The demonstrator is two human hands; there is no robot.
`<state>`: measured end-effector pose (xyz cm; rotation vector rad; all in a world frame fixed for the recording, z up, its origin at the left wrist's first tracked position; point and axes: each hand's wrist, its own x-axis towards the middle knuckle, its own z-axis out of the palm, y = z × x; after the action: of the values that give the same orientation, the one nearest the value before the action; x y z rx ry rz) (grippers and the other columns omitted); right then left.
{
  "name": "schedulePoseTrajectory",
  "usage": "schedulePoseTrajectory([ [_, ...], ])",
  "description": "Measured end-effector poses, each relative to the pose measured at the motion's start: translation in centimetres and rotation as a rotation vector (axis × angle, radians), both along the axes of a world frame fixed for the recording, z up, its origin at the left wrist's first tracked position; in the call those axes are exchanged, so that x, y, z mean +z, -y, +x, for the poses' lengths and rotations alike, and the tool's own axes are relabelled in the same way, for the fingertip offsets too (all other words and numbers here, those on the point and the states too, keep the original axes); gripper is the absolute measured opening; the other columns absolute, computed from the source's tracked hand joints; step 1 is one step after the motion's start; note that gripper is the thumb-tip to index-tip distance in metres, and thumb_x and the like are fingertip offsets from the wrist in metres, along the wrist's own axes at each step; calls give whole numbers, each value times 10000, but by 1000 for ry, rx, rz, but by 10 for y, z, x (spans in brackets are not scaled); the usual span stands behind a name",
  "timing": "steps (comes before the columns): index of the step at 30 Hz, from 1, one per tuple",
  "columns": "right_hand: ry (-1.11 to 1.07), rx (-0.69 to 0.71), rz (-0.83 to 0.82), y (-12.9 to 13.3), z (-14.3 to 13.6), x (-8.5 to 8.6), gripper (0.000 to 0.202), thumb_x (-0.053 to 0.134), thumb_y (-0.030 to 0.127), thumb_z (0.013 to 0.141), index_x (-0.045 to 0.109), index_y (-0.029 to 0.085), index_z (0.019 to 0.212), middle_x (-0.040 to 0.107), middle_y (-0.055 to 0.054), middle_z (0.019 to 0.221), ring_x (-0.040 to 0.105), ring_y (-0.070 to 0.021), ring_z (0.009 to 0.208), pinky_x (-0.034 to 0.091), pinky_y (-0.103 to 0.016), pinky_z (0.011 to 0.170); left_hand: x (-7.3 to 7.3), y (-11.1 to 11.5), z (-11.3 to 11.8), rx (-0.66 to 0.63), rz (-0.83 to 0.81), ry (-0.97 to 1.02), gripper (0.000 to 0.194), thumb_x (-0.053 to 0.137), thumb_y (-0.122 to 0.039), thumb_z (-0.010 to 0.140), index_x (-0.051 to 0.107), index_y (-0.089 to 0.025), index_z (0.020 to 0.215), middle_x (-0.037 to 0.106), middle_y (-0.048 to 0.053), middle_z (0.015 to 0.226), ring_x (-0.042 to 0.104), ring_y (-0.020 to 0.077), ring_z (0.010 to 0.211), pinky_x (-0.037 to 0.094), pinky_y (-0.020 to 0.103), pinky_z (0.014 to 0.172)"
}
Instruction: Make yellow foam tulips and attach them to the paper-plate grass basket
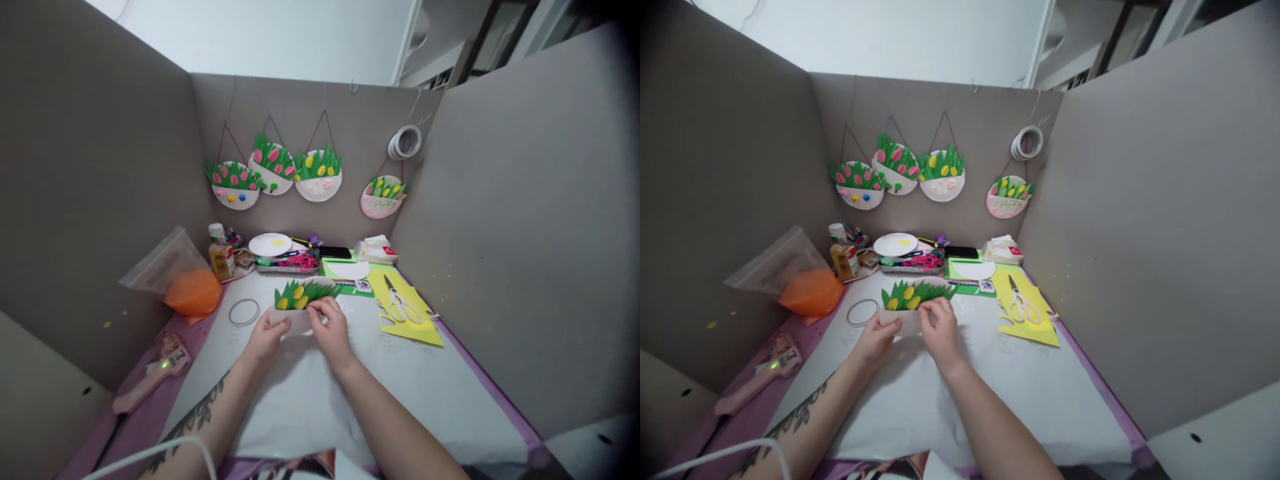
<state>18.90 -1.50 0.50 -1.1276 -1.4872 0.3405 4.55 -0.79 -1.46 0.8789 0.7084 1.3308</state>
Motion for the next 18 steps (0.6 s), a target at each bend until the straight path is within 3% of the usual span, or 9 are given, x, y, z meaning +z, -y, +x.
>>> schedulePoseTrajectory([
  [9,60,36,25,-1,1,-1,130,512,183,791,631,214,751,561,-34,788,513,-179,823,416,-316,763,5,3,1,-65,8,29,351,763,-213,576,627,-115,885,686,78,819,614,183,718,443,294,707],
  [18,95,65,11,-4,2,-5,137,535,210,792,667,235,762,524,-27,804,493,-182,851,404,-327,790,0,3,2,-84,27,12,379,759,-189,577,627,-145,930,675,57,861,603,175,768,429,286,750],
])
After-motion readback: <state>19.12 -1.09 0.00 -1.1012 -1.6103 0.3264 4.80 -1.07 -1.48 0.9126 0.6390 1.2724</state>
